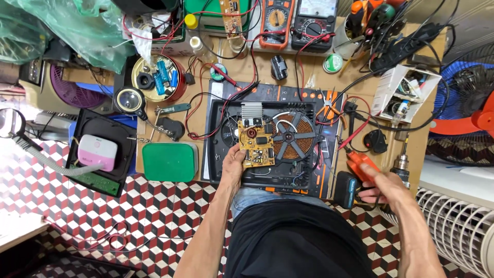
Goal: The person cleans a green circuit board by first wiping it with a green cloth, then using an orange handheld blower to remove dust from both sides. Finally, the person uses a small black rotary tool with a pink brush attachment to scrub the surface of the board.
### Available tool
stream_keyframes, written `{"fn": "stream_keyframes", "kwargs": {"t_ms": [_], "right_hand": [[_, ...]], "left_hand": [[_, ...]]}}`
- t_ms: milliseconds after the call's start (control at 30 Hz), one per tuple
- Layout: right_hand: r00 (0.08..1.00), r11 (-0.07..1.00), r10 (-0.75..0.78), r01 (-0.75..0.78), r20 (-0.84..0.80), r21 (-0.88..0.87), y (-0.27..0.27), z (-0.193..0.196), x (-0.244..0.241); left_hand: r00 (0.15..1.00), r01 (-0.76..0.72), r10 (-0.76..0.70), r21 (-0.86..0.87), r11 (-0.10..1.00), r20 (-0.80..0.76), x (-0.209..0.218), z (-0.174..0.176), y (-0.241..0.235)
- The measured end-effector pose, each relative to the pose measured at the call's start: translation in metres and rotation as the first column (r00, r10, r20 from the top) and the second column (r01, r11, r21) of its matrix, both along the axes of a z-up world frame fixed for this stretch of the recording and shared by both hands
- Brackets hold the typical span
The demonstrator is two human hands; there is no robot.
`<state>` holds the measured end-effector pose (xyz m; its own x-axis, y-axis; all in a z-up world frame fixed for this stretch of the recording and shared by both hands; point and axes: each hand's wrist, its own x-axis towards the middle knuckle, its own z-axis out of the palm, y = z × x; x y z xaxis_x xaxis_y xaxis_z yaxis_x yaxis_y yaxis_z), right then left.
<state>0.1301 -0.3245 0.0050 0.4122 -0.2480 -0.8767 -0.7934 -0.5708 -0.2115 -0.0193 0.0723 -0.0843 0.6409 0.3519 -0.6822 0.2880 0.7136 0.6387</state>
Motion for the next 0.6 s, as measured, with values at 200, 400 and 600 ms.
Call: {"fn": "stream_keyframes", "kwargs": {"t_ms": [200,400,600], "right_hand": [[0.927,0.905,-0.374,0.369,-0.019,0.211,-0.018,-0.031,-0.016],[0.571,0.315,-0.766,0.735,-0.296,0.601,-0.037,-0.100,-0.029],[0.384,0.069,-0.786,0.833,-0.484,0.548,-0.041,-0.120,-0.022]], "left_hand": [[1.000,0.013,-0.014,-0.027,1.000,-0.026,0.003,0.016,-0.002],[0.999,0.023,-0.023,0.000,1.000,-0.043,0.001,0.015,-0.001],[0.993,0.021,-0.024,-0.029,0.999,-0.111,0.007,0.021,0.003]]}}
